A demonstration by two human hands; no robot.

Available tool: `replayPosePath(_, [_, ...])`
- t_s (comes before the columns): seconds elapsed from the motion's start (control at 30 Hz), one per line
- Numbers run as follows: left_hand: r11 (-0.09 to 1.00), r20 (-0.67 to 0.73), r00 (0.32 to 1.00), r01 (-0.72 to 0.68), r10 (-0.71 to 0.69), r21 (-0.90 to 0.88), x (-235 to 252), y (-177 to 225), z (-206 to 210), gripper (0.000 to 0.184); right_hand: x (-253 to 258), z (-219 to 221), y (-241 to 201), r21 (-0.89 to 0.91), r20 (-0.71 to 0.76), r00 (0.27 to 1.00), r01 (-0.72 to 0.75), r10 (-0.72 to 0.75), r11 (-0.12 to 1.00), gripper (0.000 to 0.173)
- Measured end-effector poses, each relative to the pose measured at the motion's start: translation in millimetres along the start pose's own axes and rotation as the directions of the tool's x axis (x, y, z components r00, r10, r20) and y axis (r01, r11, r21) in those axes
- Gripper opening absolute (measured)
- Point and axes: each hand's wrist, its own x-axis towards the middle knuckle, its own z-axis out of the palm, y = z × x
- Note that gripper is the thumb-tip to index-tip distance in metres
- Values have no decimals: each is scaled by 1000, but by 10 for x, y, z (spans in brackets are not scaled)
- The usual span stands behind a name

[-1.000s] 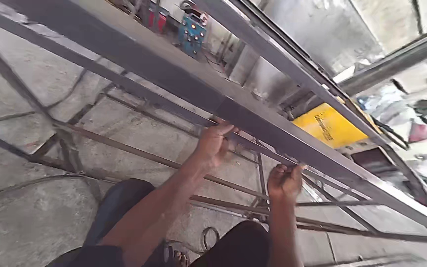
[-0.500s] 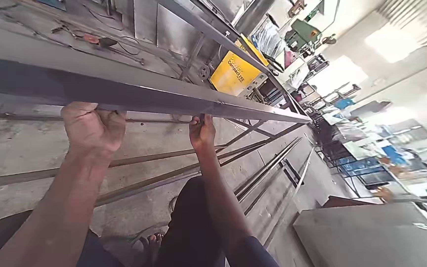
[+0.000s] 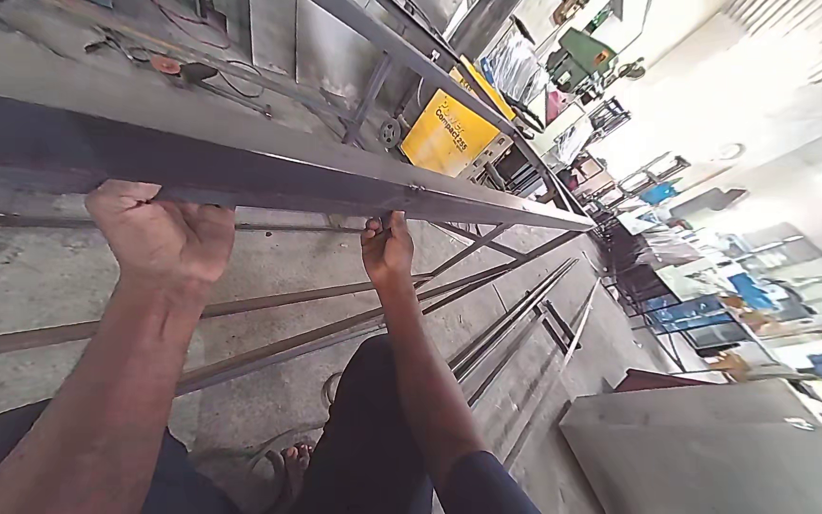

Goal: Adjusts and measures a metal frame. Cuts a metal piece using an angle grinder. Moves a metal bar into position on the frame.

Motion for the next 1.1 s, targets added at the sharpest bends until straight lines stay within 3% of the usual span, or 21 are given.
replayPosePath(0.17, [1000,16,1000,2,-2,31,9,6,-12,34,-2,9,-6,-15,-29,1000,-8,8,1000,17])
replayPosePath(0.37, [1000,-85,996,-6,9,29,0,19,109,28,1,-1,-6,-68,-12,1000,-2,1,998,18])
replayPosePath(0.57, [999,-88,996,8,-5,31,-43,63,143,31,-150,45,-27,-274,-15,999,-32,29,961,23])
replayPosePath(0.93, [999,-204,978,44,-50,-31,-79,62,210,26,-36,90,18,-116,4,1000,-7,8,993,36])
replayPosePath(1.1, [997,-191,979,70,-75,-32,-25,60,140,25,-50,89,13,-186,37,999,21,-14,982,36])
